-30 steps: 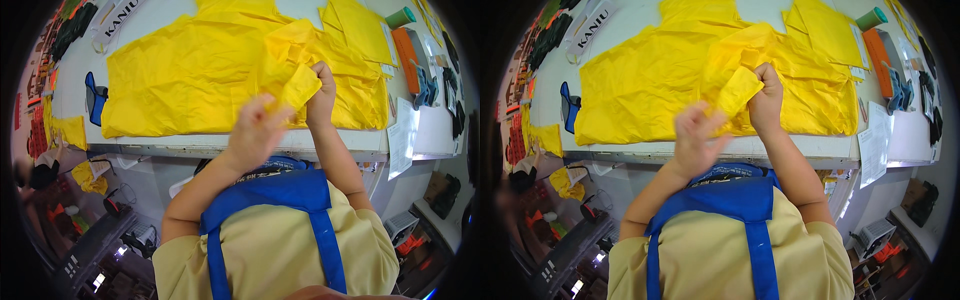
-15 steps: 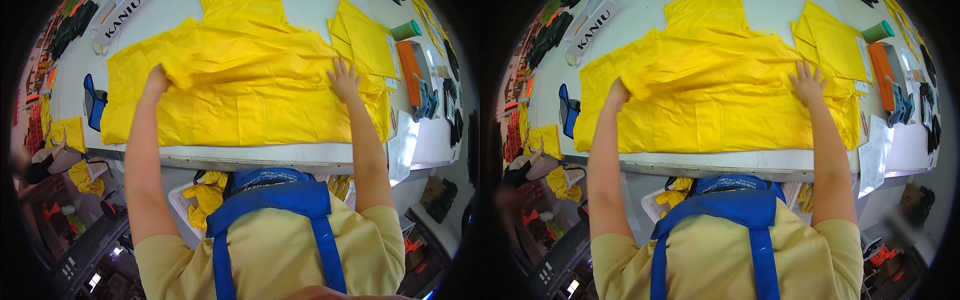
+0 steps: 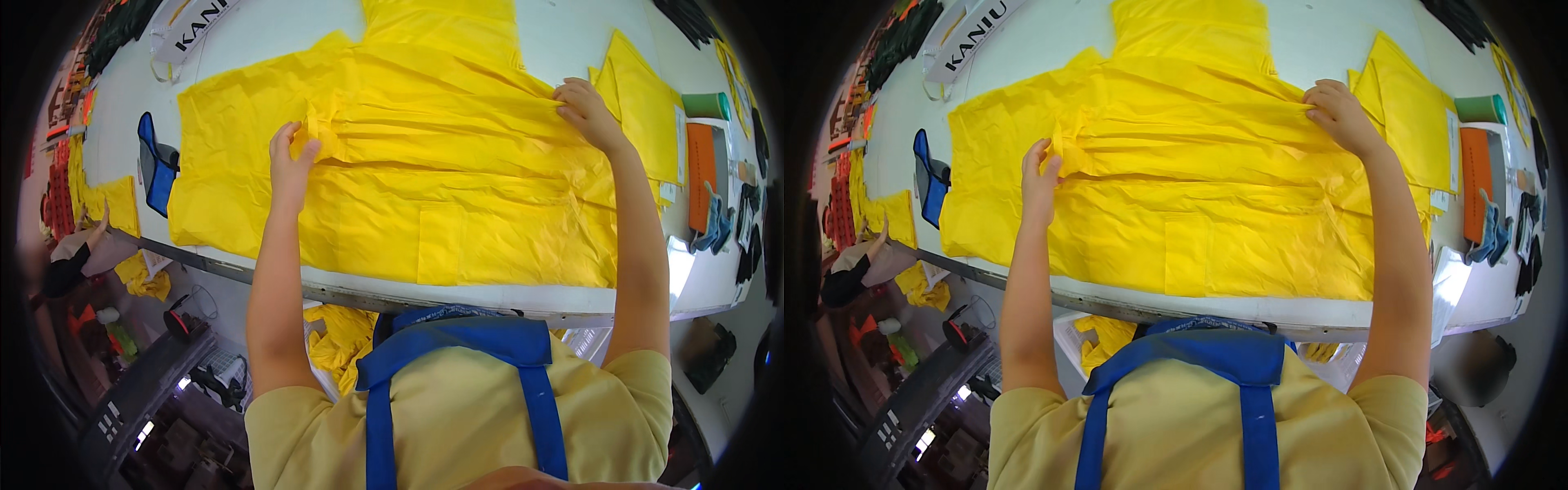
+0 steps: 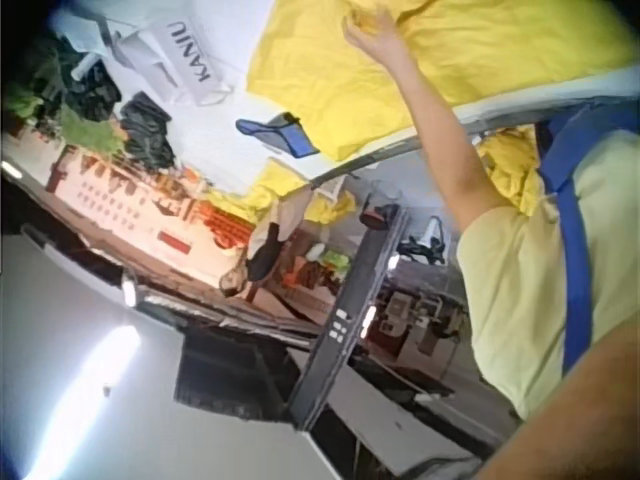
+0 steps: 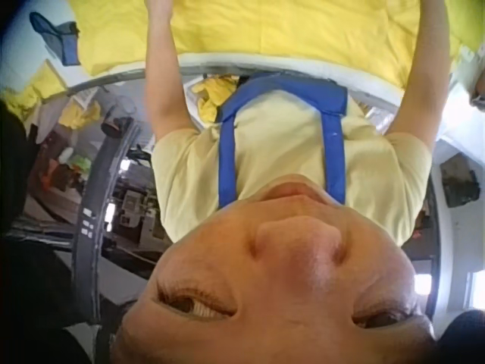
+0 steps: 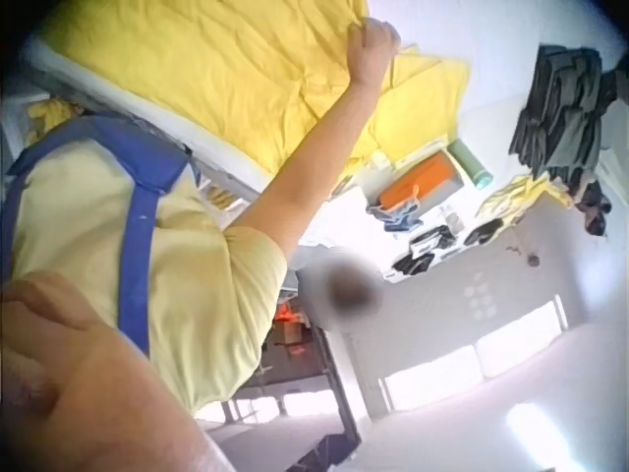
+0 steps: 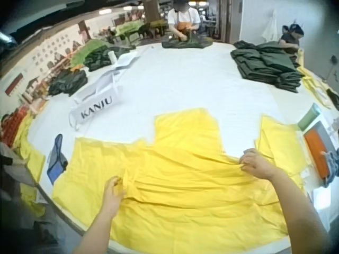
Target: The person uses a pair of scissors to trim loose threads and excess fabric from a yellow garment laid out on a table. They repeatedly adjust the garment's position to access different areas for trimming.
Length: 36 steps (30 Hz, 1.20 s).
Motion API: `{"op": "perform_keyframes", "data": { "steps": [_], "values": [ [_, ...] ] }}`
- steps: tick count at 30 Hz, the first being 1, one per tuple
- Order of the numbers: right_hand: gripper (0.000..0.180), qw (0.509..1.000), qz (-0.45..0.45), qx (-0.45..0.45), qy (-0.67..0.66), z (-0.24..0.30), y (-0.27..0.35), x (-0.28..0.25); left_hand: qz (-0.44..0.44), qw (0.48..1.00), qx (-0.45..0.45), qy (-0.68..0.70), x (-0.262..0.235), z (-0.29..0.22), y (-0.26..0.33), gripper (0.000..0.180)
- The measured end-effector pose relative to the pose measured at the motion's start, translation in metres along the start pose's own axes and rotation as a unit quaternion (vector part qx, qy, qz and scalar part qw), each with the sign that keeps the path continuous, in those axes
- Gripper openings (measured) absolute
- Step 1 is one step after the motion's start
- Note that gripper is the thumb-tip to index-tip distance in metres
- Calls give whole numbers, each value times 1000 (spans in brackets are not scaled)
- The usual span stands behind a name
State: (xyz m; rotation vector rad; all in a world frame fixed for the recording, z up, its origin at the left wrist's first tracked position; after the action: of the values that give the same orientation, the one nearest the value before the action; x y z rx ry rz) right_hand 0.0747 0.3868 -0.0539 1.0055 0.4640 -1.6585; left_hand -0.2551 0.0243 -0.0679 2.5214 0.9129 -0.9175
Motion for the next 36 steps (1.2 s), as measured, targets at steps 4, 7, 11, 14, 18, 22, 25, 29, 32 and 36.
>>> {"op": "perform_keyframes", "data": {
  "steps": [4, 7, 11, 14, 18, 22, 25, 29, 32, 36],
  "values": [
    [20, 994, 6, 105, 4, -9, -6, -7, -5, 999, 21, -26, -3, -7, -3, 26],
    [28, 972, -119, 147, 140, -54, -13, -1, 86, 992, -75, 57, -19, 36, -33, 25],
    [34, 930, -205, 221, 211, -60, -32, 43, 171, 977, -123, 16, -16, 54, -58, 29],
    [34, 905, -233, 278, 221, -42, -30, 53, 110, 981, -94, -126, -21, 11, -72, 32],
    [30, 902, -271, 256, 220, -49, -26, 58, 20, 994, -25, -101, -4, 1, -98, 27],
    [26, 909, -279, 244, 190, -52, -27, 59, -56, 995, 38, -73, -1, 19, -140, 21],
    [24, 905, -298, 232, 196, -53, -27, 59, 44, 982, -41, -177, 20, 34, -157, 20],
    [24, 957, -164, 215, 108, -58, -27, 46, 22, 942, 120, -311, 25, 5, -175, 30],
    [41, 971, 28, 235, 30, -48, -28, 16, 135, 891, 121, -417, 28, 2, -203, 31],
    [39, 951, 136, 245, 127, -30, -30, -5, 363, 773, -8, -520, 22, -27, -218, 21]
  ]
}}
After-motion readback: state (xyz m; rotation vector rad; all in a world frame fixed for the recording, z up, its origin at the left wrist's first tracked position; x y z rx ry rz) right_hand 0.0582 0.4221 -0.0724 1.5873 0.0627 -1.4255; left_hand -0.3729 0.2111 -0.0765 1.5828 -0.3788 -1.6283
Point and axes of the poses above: each hand's wrist, its own y-axis away from the middle knuckle, its own x-axis out of the palm, z = x × y, the point moved 4 cm from there along -y, towards the middle knuckle, and after that the axes turned 13 degrees about z, right-handed, at the moved point
